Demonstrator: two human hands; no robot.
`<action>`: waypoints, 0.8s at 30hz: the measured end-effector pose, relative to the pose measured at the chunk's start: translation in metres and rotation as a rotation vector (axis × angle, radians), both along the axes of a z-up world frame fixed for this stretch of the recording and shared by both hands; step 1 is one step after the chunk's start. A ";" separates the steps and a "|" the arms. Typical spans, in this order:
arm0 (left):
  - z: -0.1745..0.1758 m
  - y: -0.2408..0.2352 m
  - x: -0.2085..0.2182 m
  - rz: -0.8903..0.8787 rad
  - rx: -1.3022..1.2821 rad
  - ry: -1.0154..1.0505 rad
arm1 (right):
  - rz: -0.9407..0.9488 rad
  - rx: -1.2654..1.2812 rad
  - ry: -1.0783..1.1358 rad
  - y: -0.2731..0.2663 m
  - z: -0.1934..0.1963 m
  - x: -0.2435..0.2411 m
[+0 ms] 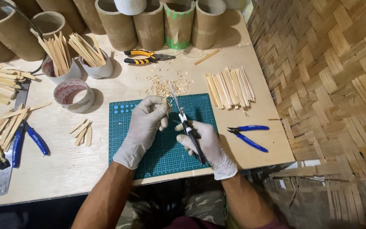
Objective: Trimming and shaping small wooden sticks using scissors on a cutting mat in a workshop environment.
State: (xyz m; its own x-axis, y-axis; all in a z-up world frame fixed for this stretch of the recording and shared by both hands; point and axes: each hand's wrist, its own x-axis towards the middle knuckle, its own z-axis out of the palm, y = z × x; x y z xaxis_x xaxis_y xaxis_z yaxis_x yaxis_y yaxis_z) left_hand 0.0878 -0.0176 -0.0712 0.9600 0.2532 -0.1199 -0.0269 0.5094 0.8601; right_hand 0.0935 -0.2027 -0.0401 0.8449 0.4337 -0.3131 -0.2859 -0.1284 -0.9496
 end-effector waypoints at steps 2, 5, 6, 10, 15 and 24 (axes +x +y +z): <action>0.005 0.000 0.001 0.030 0.005 0.030 | 0.018 -0.005 -0.018 0.000 -0.002 0.002; 0.007 0.002 0.002 0.080 0.050 0.067 | 0.063 -0.056 -0.132 -0.001 -0.008 0.011; 0.007 0.003 0.002 0.099 0.088 0.075 | 0.090 -0.102 -0.226 -0.002 -0.010 0.015; -0.004 0.005 0.007 0.131 0.134 0.103 | 0.155 -0.133 -0.298 0.002 0.005 0.026; 0.007 0.001 0.009 0.158 0.084 0.114 | 0.253 -0.132 -0.264 0.003 0.008 0.030; 0.014 0.000 0.008 0.151 0.039 0.097 | 0.267 -0.110 -0.219 0.005 0.010 0.029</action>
State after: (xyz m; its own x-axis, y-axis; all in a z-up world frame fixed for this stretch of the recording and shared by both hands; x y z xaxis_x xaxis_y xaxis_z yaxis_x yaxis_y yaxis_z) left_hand 0.0959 -0.0172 -0.0574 0.8950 0.4003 -0.1968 -0.0171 0.4716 0.8816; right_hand 0.1229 -0.1975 -0.0298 0.7585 0.6219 -0.1948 -0.0201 -0.2764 -0.9608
